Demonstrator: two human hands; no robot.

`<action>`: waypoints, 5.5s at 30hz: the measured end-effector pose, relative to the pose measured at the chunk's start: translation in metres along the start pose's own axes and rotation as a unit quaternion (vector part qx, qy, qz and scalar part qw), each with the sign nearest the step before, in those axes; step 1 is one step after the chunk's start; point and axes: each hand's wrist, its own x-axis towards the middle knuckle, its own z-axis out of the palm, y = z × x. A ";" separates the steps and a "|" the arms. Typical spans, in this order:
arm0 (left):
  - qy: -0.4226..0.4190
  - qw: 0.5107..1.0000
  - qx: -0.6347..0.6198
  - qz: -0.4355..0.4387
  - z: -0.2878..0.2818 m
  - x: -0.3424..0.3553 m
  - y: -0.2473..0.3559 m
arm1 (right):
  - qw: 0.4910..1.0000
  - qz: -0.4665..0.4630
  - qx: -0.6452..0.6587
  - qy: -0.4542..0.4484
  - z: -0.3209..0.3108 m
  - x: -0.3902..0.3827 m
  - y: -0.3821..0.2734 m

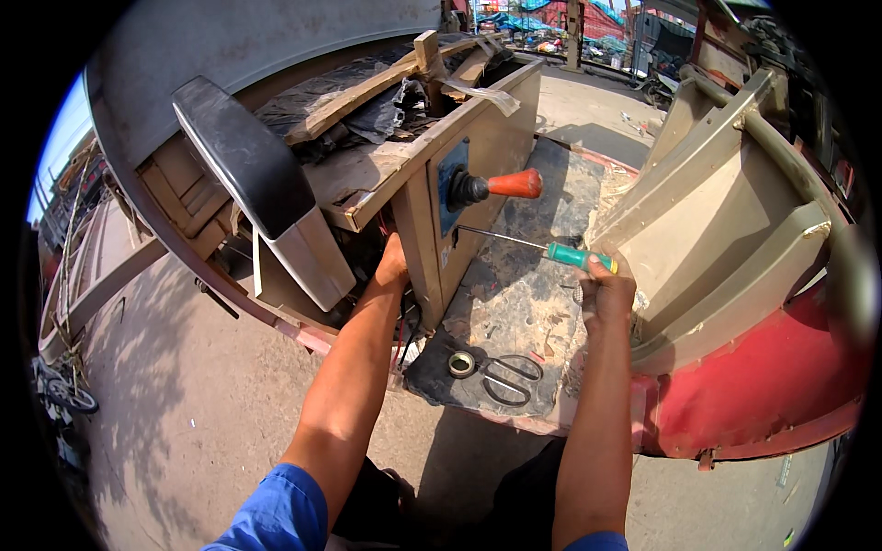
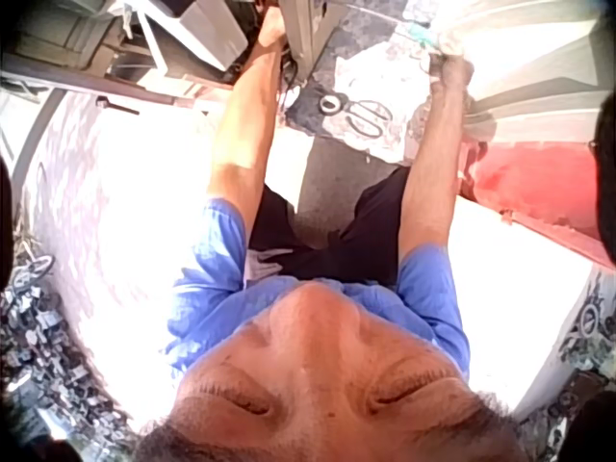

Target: The person strips the insulation from two wires, twists the exposed ends together, and wraps the connection with electrical tape. They then use a screwdriver to adjust components inside the vehicle's dashboard area.

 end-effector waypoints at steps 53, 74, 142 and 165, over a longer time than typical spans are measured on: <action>0.001 1.000 0.012 -0.019 -0.004 0.005 -0.009 | 0.997 0.015 0.064 -0.032 0.001 0.000 -0.002; 0.009 0.999 0.039 0.005 0.002 0.001 0.001 | 0.994 0.044 0.088 -0.037 -0.001 0.000 -0.005; 0.019 0.998 0.006 -0.053 0.001 0.001 -0.001 | 0.993 0.100 -0.049 0.026 0.000 -0.003 -0.005; 0.112 0.994 -0.016 0.003 0.001 0.006 -0.011 | 0.996 0.084 0.016 0.019 -0.009 0.002 0.008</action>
